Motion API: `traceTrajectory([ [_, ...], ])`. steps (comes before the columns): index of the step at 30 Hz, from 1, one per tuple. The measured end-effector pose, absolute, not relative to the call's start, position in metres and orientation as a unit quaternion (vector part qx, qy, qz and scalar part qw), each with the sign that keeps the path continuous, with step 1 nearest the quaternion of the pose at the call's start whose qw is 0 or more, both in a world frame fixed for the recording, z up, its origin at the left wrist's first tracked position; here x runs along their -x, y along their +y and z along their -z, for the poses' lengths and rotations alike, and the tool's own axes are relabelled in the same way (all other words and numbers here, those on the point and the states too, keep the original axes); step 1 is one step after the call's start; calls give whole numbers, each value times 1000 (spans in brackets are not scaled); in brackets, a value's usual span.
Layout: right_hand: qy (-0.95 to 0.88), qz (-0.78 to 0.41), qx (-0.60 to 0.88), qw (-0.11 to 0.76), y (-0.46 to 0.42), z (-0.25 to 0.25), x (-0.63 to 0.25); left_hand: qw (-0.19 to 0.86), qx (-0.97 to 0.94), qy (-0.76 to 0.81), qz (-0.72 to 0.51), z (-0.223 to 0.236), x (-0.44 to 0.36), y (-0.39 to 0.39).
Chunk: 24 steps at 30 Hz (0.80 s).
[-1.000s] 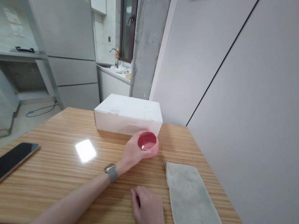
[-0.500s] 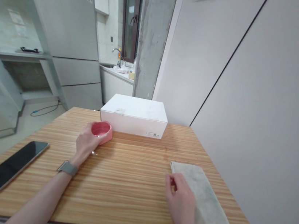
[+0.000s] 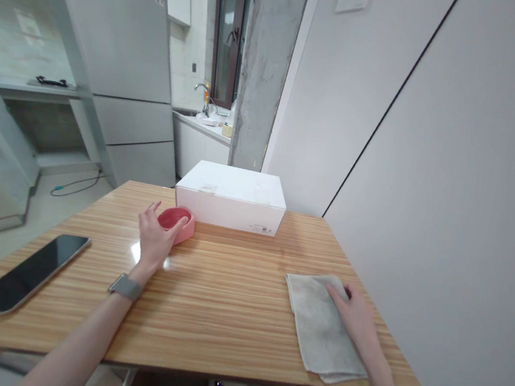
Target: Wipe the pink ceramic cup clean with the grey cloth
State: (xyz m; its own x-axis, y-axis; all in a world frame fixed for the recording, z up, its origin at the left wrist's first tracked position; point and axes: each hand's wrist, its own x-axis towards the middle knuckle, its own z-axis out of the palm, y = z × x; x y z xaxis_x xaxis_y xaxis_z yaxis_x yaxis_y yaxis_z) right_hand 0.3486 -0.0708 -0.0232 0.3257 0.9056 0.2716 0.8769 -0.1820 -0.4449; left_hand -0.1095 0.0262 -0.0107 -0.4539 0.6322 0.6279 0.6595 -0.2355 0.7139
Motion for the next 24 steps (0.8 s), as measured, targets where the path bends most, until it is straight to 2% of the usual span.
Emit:
traceTrajectory([
  [2, -619, -39, 703, 347, -79, 10, -336, -35, 495, -575, 650, -1, 91, 10],
  [4, -645, -78, 650, 395, -92, -7, -314, -136, 521, -503, 676, -11, 68, -12],
  [10, -609, -128, 587, 518, -130, -55, -217, -450, 643, -333, 523, -18, 10, -84],
  [14, -561, -184, 558, 583, -136, -66, -167, -571, 596, -297, 481, -24, 16, -124],
  [16, -527, -235, 556, 598, -133, -64, -152, -569, 592, -317, 474, -26, 27, -139],
  [21, -463, -367, 547, 593, -125, -51, -126, -410, 584, -530, 459, -24, 40, -156],
  [24, -483, -388, 544, 566, -125, -45, -114, -407, 571, -535, 472, -22, 43, -152],
])
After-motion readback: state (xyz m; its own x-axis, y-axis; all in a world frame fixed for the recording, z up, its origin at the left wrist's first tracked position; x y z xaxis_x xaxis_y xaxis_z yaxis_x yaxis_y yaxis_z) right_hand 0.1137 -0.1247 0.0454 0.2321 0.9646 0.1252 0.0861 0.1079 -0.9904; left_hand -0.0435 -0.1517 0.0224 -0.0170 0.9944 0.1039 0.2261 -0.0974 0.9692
